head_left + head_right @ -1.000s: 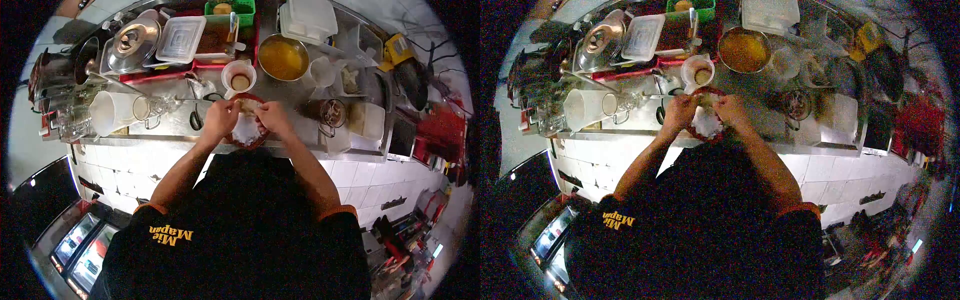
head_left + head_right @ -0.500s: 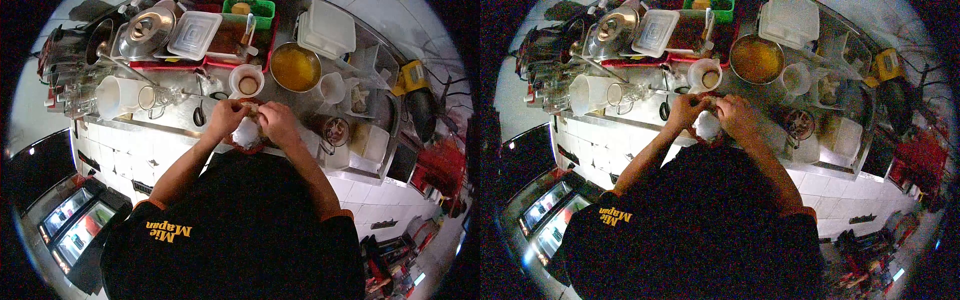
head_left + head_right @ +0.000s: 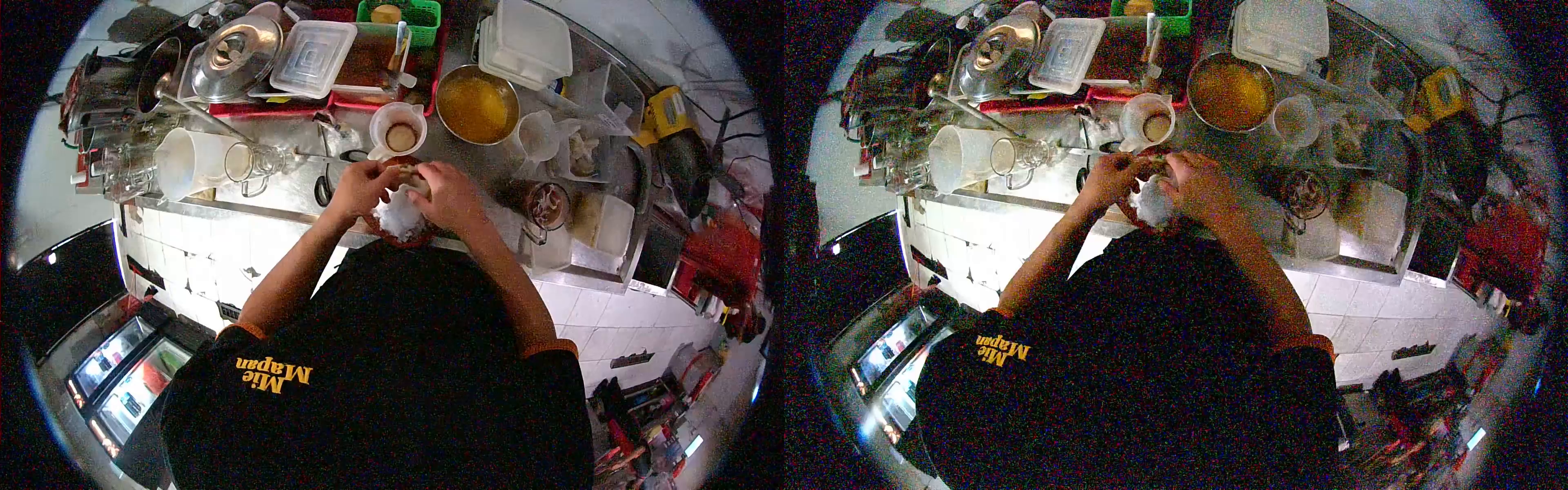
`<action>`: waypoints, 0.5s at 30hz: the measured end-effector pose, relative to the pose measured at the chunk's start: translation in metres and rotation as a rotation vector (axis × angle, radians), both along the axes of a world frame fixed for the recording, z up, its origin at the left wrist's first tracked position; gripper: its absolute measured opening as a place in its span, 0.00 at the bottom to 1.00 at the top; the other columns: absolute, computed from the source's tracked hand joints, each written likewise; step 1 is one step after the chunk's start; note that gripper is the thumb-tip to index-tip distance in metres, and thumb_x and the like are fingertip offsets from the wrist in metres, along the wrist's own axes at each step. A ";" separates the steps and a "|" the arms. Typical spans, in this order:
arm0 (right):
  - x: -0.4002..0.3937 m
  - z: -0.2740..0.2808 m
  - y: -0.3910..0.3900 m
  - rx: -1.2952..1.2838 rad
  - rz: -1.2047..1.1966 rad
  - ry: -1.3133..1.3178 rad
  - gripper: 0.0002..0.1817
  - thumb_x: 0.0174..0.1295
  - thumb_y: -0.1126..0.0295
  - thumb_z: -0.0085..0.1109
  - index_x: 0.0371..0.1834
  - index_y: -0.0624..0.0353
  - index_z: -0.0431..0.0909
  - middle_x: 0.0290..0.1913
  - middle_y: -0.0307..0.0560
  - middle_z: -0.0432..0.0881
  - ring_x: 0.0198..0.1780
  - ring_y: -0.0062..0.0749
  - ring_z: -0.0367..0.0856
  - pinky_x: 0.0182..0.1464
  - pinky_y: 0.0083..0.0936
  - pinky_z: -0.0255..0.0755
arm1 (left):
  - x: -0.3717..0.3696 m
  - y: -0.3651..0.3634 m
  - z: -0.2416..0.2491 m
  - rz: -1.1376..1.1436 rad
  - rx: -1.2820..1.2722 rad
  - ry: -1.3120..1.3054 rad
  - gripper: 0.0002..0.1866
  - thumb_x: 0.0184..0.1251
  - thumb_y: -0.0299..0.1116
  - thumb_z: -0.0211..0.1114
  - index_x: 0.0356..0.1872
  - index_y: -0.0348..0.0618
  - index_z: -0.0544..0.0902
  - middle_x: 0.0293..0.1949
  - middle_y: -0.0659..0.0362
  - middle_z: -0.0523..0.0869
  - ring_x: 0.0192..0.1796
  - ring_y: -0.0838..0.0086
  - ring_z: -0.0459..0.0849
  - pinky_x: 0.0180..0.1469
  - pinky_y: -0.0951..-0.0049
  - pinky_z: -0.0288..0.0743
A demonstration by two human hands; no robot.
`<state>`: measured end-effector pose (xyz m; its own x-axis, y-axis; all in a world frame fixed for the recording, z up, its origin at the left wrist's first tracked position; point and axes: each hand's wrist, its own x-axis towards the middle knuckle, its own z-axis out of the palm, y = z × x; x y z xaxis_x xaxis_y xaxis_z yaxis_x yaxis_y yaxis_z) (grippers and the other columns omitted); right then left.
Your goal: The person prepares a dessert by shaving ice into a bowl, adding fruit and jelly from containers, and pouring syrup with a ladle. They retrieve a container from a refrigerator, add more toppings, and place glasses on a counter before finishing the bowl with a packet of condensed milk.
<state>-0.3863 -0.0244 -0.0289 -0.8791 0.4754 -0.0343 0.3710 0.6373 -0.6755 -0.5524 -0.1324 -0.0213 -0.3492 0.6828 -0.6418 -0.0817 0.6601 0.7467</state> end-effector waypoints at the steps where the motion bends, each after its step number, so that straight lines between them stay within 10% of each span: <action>1: -0.002 -0.012 -0.002 0.082 -0.023 0.090 0.14 0.54 0.68 0.62 0.43 0.61 0.77 0.41 0.53 0.80 0.45 0.51 0.78 0.48 0.42 0.72 | 0.000 0.000 0.000 -0.004 0.004 -0.003 0.18 0.66 0.42 0.63 0.33 0.32 0.83 0.24 0.57 0.85 0.23 0.78 0.82 0.25 0.75 0.74; 15: -0.002 0.005 0.002 0.140 0.037 0.117 0.10 0.58 0.73 0.56 0.43 0.63 0.75 0.39 0.56 0.80 0.43 0.50 0.78 0.47 0.43 0.72 | 0.000 -0.009 0.016 -0.595 0.109 0.908 0.14 0.69 0.39 0.54 0.41 0.39 0.80 0.34 0.45 0.83 0.34 0.48 0.83 0.35 0.51 0.77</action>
